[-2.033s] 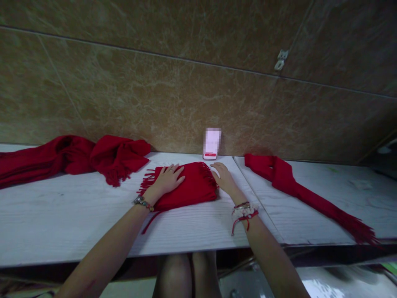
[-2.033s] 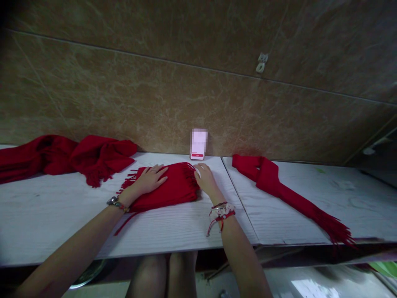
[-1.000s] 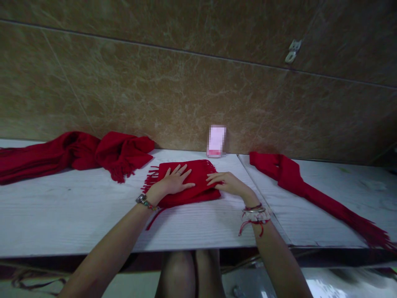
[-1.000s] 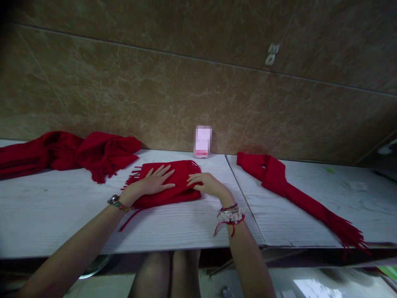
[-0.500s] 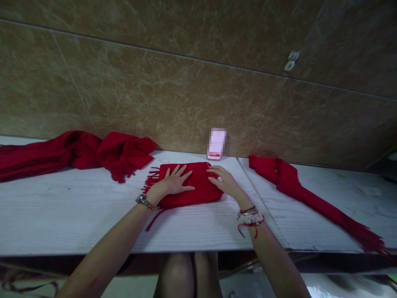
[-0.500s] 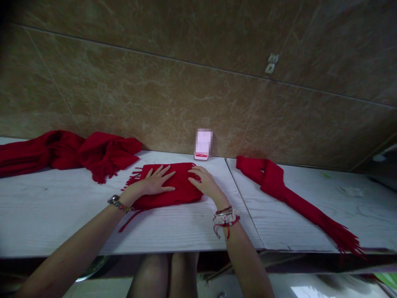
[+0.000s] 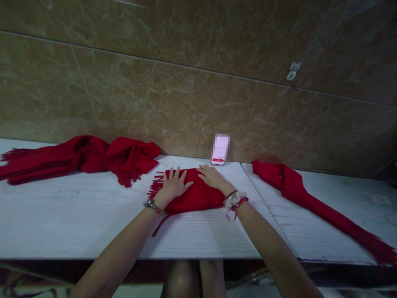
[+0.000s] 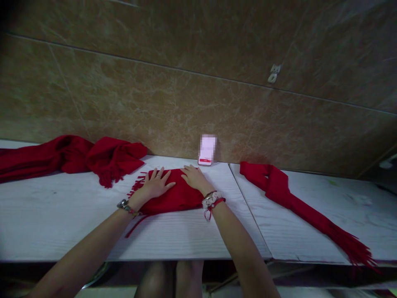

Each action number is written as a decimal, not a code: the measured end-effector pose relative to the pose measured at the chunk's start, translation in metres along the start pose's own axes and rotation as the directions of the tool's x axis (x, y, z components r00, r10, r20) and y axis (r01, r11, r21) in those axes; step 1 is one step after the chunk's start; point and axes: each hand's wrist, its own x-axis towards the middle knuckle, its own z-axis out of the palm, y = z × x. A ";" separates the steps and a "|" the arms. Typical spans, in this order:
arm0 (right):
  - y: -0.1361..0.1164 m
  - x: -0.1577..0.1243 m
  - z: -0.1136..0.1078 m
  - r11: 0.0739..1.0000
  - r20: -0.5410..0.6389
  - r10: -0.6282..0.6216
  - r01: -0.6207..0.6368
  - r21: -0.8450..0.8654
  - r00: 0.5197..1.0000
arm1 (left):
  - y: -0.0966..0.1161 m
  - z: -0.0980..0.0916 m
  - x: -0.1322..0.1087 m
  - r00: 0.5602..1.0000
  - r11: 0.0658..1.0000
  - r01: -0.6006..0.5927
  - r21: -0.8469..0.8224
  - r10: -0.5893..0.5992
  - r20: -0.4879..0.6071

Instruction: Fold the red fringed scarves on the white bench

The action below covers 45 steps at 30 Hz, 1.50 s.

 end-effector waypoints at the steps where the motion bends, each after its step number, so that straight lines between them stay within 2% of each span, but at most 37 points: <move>1: 0.000 0.000 0.005 1.000 0.030 0.031 -0.031 -0.003 0.999 | -0.001 0.001 0.001 1.000 1.000 0.011 -0.011 -0.011 0.013; 3: 0.005 -0.005 0.014 0.994 0.039 0.106 -0.107 0.005 0.994 | -0.001 0.002 0.002 0.999 1.000 0.010 -0.024 -0.009 0.033; 7: 0.027 -0.019 0.024 0.973 -0.063 0.221 -0.216 0.076 0.973 | -0.001 0.005 0.003 1.000 1.000 -0.001 -0.030 0.002 0.020; 12: 0.048 -0.028 0.023 0.950 -0.158 0.309 -0.295 0.105 0.938 | -0.005 0.005 0.004 0.999 1.000 -0.028 -0.010 0.027 -0.033; 14: 0.048 -0.029 0.018 0.948 -0.232 0.314 -0.292 0.124 0.921 | -0.010 0.004 0.007 0.999 1.000 -0.012 -0.009 0.011 -0.044; 17: 0.034 -0.031 0.008 0.966 -0.342 0.248 -0.206 0.153 0.907 | -0.019 0.002 0.011 0.998 0.999 0.050 -0.021 -0.051 -0.042; 19: 0.015 -0.034 0.004 0.980 -0.303 0.176 -0.139 0.139 0.937 | -0.024 0.000 0.012 0.996 0.998 0.055 -0.021 -0.056 -0.062; 22: -0.014 -0.040 0.001 0.993 -0.077 0.083 -0.076 0.090 0.994 | -0.029 -0.005 0.014 0.996 1.000 0.026 -0.018 -0.027 -0.085; 24: -0.026 -0.043 0.001 0.997 0.068 0.061 -0.065 0.049 0.996 | -0.031 -0.008 0.015 0.995 1.000 0.019 -0.017 -0.020 -0.096; 27: -0.025 -0.045 0.000 0.999 0.164 0.045 -0.048 0.013 0.985 | -0.034 -0.008 0.016 0.992 1.000 0.009 -0.004 -0.010 -0.125; 30: -0.014 -0.043 -0.003 1.000 0.183 0.003 -0.003 -0.002 0.983 | -0.036 -0.010 0.016 0.991 1.000 0.001 0.016 0.002 -0.132; 33: -0.003 -0.042 -0.005 0.998 0.138 -0.026 0.033 -0.053 0.990 | -0.037 -0.013 0.013 0.992 0.999 0.017 0.030 -0.013 -0.125; 36: 0.004 -0.042 -0.007 0.996 0.086 0.007 0.001 -0.091 0.996 | -0.036 -0.016 0.010 0.995 0.999 0.019 0.026 -0.016 -0.101; 39: 0.008 -0.044 -0.006 0.999 0.090 0.029 -0.025 -0.046 0.996 | -0.034 -0.016 0.010 0.997 0.999 -0.006 0.032 0.009 -0.083; 42: 0.007 -0.045 -0.005 1.000 0.081 0.024 -0.023 -0.007 0.996 | -0.035 -0.012 0.014 0.996 0.999 -0.028 0.016 0.029 -0.088; 45: 0.003 -0.046 -0.005 0.996 0.035 0.074 -0.072 -0.054 0.997 | -0.037 -0.010 0.017 0.996 0.999 -0.037 -0.033 0.034 -0.088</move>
